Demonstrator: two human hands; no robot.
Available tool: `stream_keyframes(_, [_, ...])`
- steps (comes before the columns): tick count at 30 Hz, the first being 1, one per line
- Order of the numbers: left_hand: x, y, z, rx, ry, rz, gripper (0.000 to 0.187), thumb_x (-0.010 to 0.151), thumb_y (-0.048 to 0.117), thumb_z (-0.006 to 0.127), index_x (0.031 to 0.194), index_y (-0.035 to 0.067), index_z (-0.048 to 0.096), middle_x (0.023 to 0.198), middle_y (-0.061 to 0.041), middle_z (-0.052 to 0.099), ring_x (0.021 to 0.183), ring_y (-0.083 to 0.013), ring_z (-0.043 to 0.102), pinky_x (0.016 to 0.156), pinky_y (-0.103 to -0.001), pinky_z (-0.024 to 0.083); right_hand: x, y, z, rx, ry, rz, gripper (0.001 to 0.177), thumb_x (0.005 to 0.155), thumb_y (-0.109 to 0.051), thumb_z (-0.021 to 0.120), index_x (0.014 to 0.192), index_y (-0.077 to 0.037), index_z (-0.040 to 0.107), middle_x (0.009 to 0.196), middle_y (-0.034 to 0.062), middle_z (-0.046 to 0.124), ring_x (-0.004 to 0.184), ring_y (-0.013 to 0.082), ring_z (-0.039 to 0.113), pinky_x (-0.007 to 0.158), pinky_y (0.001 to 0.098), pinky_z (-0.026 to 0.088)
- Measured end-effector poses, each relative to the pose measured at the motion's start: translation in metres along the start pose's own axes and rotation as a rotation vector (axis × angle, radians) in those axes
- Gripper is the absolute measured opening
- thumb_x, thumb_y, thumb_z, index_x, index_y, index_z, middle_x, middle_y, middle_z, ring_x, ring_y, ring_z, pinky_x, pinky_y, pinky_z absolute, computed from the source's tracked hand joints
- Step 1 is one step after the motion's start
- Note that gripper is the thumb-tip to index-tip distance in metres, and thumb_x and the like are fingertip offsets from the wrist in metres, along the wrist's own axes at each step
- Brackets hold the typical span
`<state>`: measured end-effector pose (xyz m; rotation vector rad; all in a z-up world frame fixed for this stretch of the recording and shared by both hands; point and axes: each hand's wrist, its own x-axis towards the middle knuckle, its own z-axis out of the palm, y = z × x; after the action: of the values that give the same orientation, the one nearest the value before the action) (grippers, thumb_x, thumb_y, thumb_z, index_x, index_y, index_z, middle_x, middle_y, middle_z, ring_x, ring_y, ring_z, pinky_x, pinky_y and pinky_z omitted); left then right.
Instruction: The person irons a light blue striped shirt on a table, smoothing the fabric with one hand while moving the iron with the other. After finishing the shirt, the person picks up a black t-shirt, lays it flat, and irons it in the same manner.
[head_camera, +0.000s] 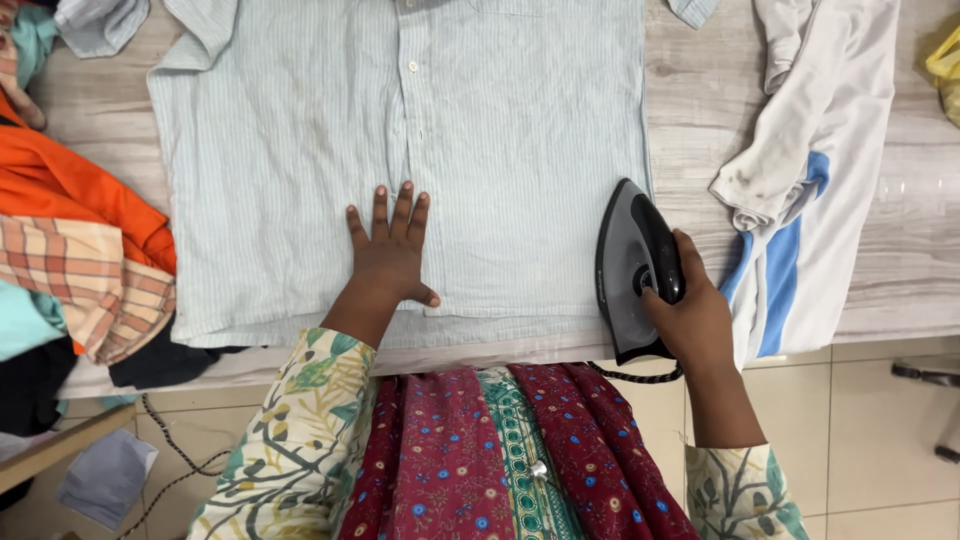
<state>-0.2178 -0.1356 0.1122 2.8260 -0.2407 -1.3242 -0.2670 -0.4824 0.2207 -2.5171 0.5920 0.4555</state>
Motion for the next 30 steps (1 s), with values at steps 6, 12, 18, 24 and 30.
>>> stream_keyframes(6, [0.0, 0.01, 0.007, -0.022, 0.057, -0.034, 0.161, 0.055, 0.059, 0.095, 0.165, 0.014, -0.014, 0.172, -0.013, -0.018, 0.156, -0.0387, -0.016, 0.12, -0.067, -0.005, 0.016, 0.029, -0.017, -0.022, 0.03, -0.053, 0.088, 0.077, -0.017, 0.073, 0.159, -0.022, 0.043, 0.11, 0.0168, 0.074, 0.088, 0.0266, 0.072, 0.077, 0.0371, 0.055])
stream_keyframes(12, [-0.017, 0.022, 0.025, -0.209, 0.166, 0.105, 0.148, 0.06, 0.059, 0.092, 0.164, 0.014, -0.004, 0.169, -0.022, -0.015, 0.156, -0.0401, -0.016, 0.122, -0.064, -0.008, 0.031, 0.042, -0.032, 0.014, 0.058, -0.096, 0.088, 0.075, -0.013, 0.073, 0.158, -0.017, 0.043, 0.111, 0.0138, 0.072, 0.086, 0.0229, 0.071, 0.075, 0.0346, 0.055])
stream_keyframes(18, [-0.03, 0.012, 0.071, -0.321, 0.539, 0.167, 0.129, 0.067, 0.073, 0.071, 0.163, 0.01, 0.011, 0.169, -0.024, 0.001, 0.157, -0.0385, -0.001, 0.123, -0.061, -0.002, 0.043, 0.052, -0.04, 0.104, 0.029, 0.032, 0.086, 0.079, -0.01, 0.069, 0.16, -0.015, 0.043, 0.105, 0.0146, 0.073, 0.078, 0.0227, 0.071, 0.074, 0.0339, 0.055])
stream_keyframes(24, [-0.025, 0.017, 0.115, -0.255, 0.771, 0.151, 0.106, 0.09, 0.078, 0.046, 0.163, 0.005, 0.022, 0.171, -0.023, 0.014, 0.159, -0.0377, 0.003, 0.124, -0.063, -0.002, 0.039, 0.075, -0.033, 0.241, 0.104, -0.109, 0.082, 0.085, -0.01, 0.08, 0.156, 0.001, 0.042, 0.117, 0.0159, 0.07, 0.095, 0.0186, 0.07, 0.079, 0.0306, 0.057])
stream_keyframes(30, [-0.019, 0.028, 0.109, -0.29, 0.722, 0.14, 0.105, 0.092, 0.075, 0.046, 0.163, 0.004, 0.016, 0.17, -0.023, 0.006, 0.157, -0.0397, -0.002, 0.12, -0.065, -0.005, -0.009, 0.061, -0.016, 0.722, 0.152, 0.066, 0.065, 0.099, -0.009, 0.068, 0.157, 0.002, 0.04, 0.109, 0.0146, 0.07, 0.091, 0.0165, 0.07, 0.074, 0.0267, 0.056])
